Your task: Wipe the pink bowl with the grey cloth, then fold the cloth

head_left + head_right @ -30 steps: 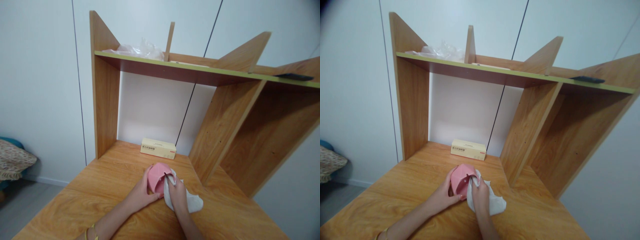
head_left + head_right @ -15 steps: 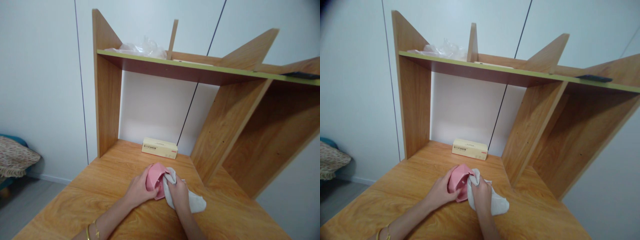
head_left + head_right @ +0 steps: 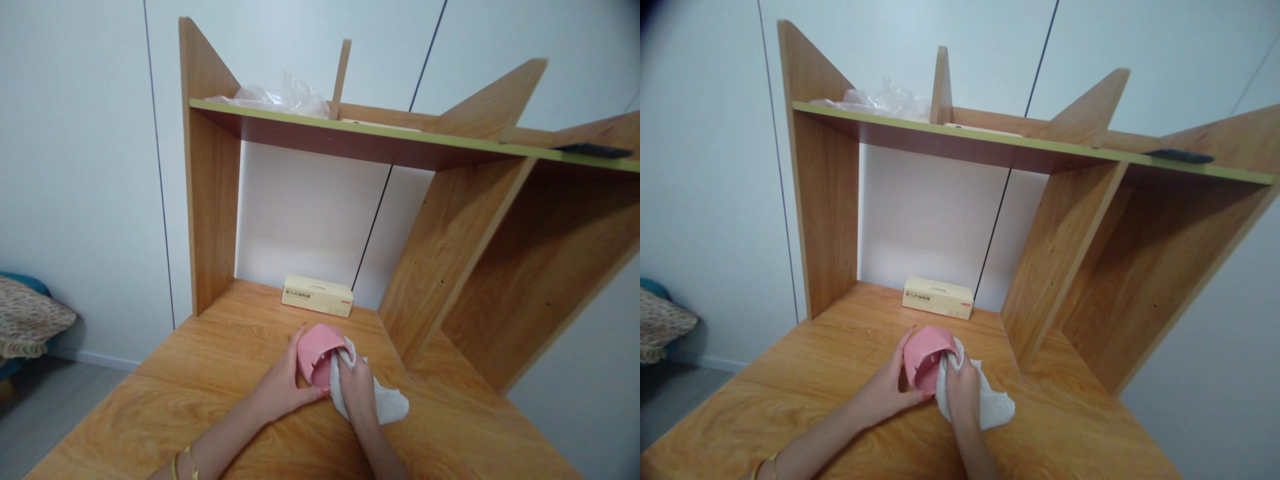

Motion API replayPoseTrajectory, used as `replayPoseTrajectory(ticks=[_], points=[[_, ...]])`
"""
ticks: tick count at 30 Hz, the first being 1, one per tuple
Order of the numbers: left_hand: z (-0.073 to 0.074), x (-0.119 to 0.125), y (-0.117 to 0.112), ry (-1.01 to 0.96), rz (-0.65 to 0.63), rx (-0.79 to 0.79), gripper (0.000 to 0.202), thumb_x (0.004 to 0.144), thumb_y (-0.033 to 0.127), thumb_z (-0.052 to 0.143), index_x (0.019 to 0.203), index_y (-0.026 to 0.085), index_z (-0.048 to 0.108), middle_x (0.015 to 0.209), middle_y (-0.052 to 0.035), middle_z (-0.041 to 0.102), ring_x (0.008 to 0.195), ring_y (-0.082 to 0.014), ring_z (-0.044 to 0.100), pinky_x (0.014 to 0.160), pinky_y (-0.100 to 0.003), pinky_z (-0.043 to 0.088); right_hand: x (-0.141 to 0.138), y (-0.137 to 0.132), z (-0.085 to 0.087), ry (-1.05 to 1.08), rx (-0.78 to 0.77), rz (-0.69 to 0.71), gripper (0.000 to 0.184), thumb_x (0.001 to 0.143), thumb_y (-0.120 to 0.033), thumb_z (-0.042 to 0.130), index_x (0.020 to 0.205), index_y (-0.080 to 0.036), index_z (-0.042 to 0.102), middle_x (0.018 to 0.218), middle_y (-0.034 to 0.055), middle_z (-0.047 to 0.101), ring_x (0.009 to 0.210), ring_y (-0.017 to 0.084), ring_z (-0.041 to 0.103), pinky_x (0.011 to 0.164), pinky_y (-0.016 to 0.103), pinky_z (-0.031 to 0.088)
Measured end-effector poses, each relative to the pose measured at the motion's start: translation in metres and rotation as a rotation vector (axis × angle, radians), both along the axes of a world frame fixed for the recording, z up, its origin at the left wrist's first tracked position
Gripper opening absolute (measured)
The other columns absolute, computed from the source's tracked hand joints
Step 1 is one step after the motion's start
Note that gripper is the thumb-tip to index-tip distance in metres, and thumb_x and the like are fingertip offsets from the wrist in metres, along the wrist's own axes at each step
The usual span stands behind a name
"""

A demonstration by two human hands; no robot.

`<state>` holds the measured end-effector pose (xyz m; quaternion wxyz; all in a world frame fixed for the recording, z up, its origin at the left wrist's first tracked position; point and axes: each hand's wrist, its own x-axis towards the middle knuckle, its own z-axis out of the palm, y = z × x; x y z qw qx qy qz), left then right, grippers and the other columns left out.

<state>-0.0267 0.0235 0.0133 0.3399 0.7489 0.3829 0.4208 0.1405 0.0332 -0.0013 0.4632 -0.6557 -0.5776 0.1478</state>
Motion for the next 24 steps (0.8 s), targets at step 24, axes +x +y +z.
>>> replayPoseTrajectory(ticks=[24], points=[[0.003,-0.005,0.005,0.078,0.123,0.068,0.070,0.076,0.035,0.054,0.133,0.018,0.018,0.127,-0.0114,0.043,0.112,-0.0245,0.045,0.093,-0.038,0.036,-0.003,-0.001,-0.001,-0.217,0.090,0.014,0.037,0.080,-0.026,0.036,0.109,-0.016,0.056,0.084,0.0081,0.067,0.082,0.021,0.059,0.069,0.028,0.040]])
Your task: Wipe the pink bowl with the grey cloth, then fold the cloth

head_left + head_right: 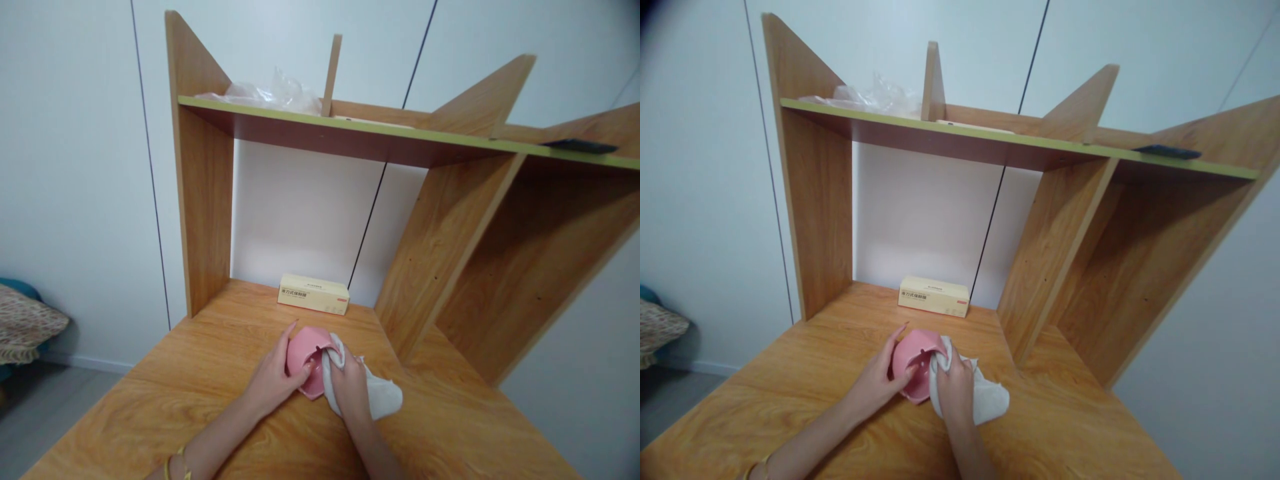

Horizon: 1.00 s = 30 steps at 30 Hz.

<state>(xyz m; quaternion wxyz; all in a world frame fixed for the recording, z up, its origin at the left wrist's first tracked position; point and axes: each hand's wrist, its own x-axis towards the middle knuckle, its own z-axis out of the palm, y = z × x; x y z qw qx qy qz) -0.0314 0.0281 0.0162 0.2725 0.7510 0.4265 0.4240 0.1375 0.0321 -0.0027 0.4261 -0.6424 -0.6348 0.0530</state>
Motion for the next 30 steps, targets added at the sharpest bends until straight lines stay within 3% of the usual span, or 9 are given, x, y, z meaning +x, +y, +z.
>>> replayPoseTrajectory(ticks=[5,9,14,19,25,30], points=[[-0.008,0.005,0.001,-0.102,-0.147,-0.062,0.094,0.069,0.033,0.065,0.136,0.017,0.002,0.134,-0.0142,0.032,0.118,-0.0257,0.038,0.097,-0.038,0.031,0.000,0.000,-0.001,0.211,0.017,-0.004,0.038,0.080,-0.032,0.036,0.104,-0.013,0.057,0.089,0.0112,0.067,0.081,0.022,0.060,0.067,0.027,0.041],[-0.008,0.006,0.000,-0.132,-0.199,-0.114,0.091,0.074,0.025,0.058,0.135,0.018,-0.008,0.126,-0.0126,0.043,0.104,-0.0224,0.050,0.087,-0.036,0.042,0.000,-0.001,0.000,0.198,0.030,0.017,0.035,0.080,-0.033,0.037,0.099,-0.014,0.060,0.084,0.0097,0.068,0.074,0.021,0.061,0.064,0.026,0.041],[-0.006,0.001,0.003,-0.046,-0.079,0.038,0.084,0.068,0.017,0.059,0.136,0.018,0.009,0.132,-0.0108,0.036,0.115,-0.0252,0.041,0.096,-0.038,0.033,0.000,-0.003,0.005,-0.085,0.050,-0.120,0.027,0.078,-0.031,0.043,0.087,-0.018,0.065,0.073,0.0074,0.069,0.069,0.020,0.059,0.068,0.026,0.036],[-0.005,-0.003,0.003,0.019,-0.048,0.065,0.080,0.065,0.022,0.061,0.134,0.019,0.019,0.129,-0.0100,0.042,0.113,-0.0256,0.043,0.094,-0.037,0.035,0.000,-0.006,0.010,-0.266,0.065,-0.151,0.023,0.077,-0.026,0.045,0.085,-0.018,0.065,0.072,0.0050,0.068,0.065,0.018,0.057,0.070,0.027,0.031],[-0.001,-0.006,0.002,0.122,-0.066,0.075,0.079,0.064,0.020,0.056,0.135,0.022,0.020,0.130,-0.0071,0.042,0.112,-0.0245,0.045,0.094,-0.036,0.035,-0.001,-0.007,0.009,-0.293,0.010,-0.116,0.030,0.078,-0.021,0.043,0.103,-0.018,0.059,0.086,0.0046,0.068,0.075,0.019,0.058,0.073,0.026,0.031],[0.007,-0.009,0.003,0.165,-0.102,0.060,0.080,0.063,0.017,0.053,0.135,0.023,0.019,0.127,-0.0054,0.046,0.111,-0.0226,0.046,0.094,-0.034,0.035,-0.001,-0.007,0.009,-0.280,-0.007,-0.065,0.030,0.077,-0.021,0.044,0.103,-0.019,0.059,0.090,0.0058,0.067,0.082,0.019,0.058,0.075,0.027,0.032]])
